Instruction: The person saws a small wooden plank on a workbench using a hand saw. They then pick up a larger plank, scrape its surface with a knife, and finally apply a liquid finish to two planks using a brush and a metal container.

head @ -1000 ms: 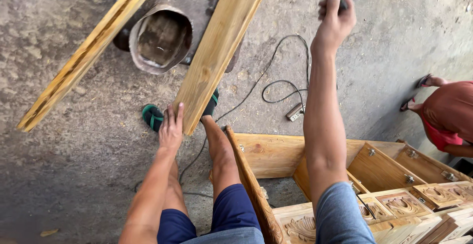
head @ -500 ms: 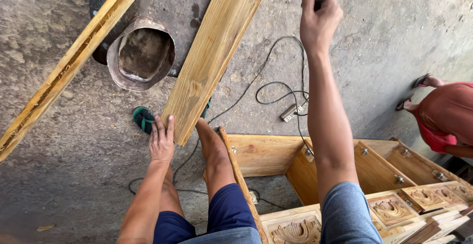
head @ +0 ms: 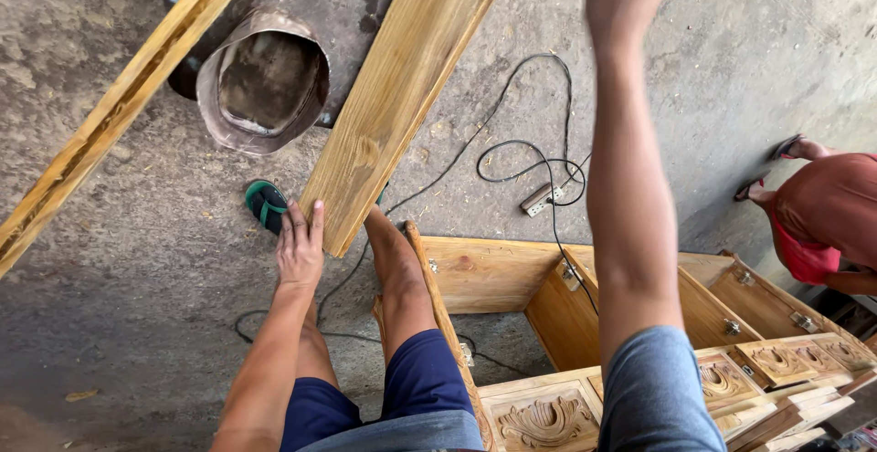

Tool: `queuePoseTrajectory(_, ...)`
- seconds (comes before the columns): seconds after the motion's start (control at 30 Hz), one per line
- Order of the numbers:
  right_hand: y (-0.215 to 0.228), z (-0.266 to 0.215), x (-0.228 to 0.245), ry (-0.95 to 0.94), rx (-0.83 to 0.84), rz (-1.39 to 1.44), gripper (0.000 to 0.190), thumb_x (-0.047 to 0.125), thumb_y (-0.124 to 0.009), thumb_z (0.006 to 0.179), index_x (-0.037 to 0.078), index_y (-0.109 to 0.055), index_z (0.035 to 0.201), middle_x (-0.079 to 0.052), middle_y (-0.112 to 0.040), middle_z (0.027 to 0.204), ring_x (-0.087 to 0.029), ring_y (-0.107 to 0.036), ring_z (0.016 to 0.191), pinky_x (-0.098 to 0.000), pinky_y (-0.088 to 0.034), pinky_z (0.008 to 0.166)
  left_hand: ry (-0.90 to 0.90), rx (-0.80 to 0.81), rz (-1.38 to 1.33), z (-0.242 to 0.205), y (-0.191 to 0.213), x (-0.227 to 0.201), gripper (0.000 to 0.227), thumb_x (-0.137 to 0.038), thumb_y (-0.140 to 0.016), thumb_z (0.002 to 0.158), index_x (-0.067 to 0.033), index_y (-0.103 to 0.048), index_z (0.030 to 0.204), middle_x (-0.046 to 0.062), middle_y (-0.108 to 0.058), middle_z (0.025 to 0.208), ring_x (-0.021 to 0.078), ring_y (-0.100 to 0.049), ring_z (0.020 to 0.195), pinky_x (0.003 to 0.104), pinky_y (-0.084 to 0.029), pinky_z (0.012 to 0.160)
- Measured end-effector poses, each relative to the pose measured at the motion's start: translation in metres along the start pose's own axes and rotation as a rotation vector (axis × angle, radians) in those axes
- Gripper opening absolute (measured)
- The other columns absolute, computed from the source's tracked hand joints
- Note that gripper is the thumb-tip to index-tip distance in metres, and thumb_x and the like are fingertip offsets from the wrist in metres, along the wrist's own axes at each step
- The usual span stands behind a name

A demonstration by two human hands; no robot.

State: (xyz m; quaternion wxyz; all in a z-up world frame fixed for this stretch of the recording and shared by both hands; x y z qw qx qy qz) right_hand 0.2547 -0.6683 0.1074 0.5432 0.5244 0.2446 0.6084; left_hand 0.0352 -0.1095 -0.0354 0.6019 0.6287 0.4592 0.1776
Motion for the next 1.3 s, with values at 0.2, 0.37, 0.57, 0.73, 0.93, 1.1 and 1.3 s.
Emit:
queuePoseTrajectory(0.2, 0.022, -0.088, 0.144, 0.000, 0.243, 0.053, 0.010, 0.010, -0.065, 0.107, 0.001, -0.071, 0.105, -0.007, -0.062, 0.080, -0.017, -0.053, 0.073, -0.0334, -0.042, 0.065, -0.018, -0.037, -0.008, 0.001, 0.002, -0.001, 0.069, 0.003, -0.054, 0.099, -0.0152, -0.036, 0.163, 0.038, -0.048, 0.147, 0.0533, -0.063, 0.120, 0.051, -0.060, 0.094)
queuePoseTrajectory(0.37, 0.015, -0.055, 0.133, -0.061, 0.276, 0.155, 0.015, 0.005, -0.062, 0.111, 0.006, -0.074, 0.104, -0.003, -0.072, 0.083, -0.006, -0.057, 0.059, -0.0227, -0.040, 0.047, -0.037, -0.017, 0.013, -0.001, -0.005, 0.002, 0.067, 0.002, -0.053, 0.100, -0.0134, -0.037, 0.163, 0.040, -0.048, 0.146, 0.0538, -0.062, 0.121, 0.050, -0.059, 0.094)
queuePoseTrajectory(0.57, 0.052, -0.025, 0.113, -0.190, -0.067, 0.109, 0.024, 0.013, -0.069, 0.115, -0.002, -0.063, 0.097, -0.009, -0.061, 0.073, -0.014, -0.050, 0.066, -0.0295, -0.042, 0.062, -0.025, 0.048, 0.035, 0.002, -0.025, -0.005, 0.070, 0.001, -0.053, 0.098, -0.0150, -0.034, 0.163, 0.041, -0.046, 0.149, 0.0522, -0.062, 0.121, 0.049, -0.059, 0.095)
queuePoseTrajectory(0.73, 0.008, -0.081, 0.282, -0.036, 0.203, 0.283, 0.010, 0.005, -0.071, 0.107, 0.004, -0.071, 0.116, -0.009, -0.071, 0.095, -0.017, -0.065, 0.081, -0.0333, -0.052, 0.069, -0.017, -0.037, 0.010, -0.003, -0.019, -0.001, 0.075, -0.004, -0.052, 0.097, -0.0178, -0.024, 0.165, 0.040, -0.045, 0.148, 0.0536, -0.063, 0.119, 0.051, -0.059, 0.094)
queuePoseTrajectory(0.93, -0.098, -0.088, 0.350, 0.143, 0.314, 0.161, 0.019, 0.009, -0.074, 0.098, 0.004, -0.071, 0.116, -0.012, -0.067, 0.090, -0.030, -0.061, 0.088, -0.0415, -0.052, 0.078, -0.008, -0.042, 0.009, -0.003, -0.031, -0.003, 0.075, -0.006, -0.053, 0.101, -0.0189, -0.021, 0.167, 0.041, -0.044, 0.149, 0.0538, -0.064, 0.118, 0.051, -0.059, 0.093)
queuePoseTrajectory(1.1, -0.118, -0.113, 0.323, -0.021, 0.435, 0.332, 0.018, 0.013, -0.070, 0.104, 0.003, -0.071, 0.118, -0.010, -0.071, 0.099, -0.022, -0.067, 0.085, -0.0342, -0.056, 0.070, 0.002, -0.029, 0.000, -0.008, -0.036, -0.009, 0.075, -0.007, -0.052, 0.101, -0.0193, -0.020, 0.167, 0.042, -0.042, 0.149, 0.0546, -0.063, 0.118, 0.051, -0.059, 0.093)
queuePoseTrajectory(1.3, -0.098, -0.148, 0.220, -0.756, 0.332, 0.931, 0.023, 0.019, -0.068, 0.107, 0.000, -0.073, 0.119, -0.007, -0.073, 0.090, -0.012, -0.062, 0.078, -0.0265, -0.049, 0.070, -0.019, -0.014, 0.045, -0.001, -0.037, -0.002, 0.073, -0.006, -0.051, 0.099, -0.0183, -0.023, 0.165, 0.043, -0.044, 0.147, 0.0547, -0.063, 0.117, 0.052, -0.059, 0.091)
Point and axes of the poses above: each hand's wrist, its own z-axis towards the middle knuckle, its own y-axis out of the back of the hand, x = y × z, the point moved 10 cm from there along z, towards the middle knuckle
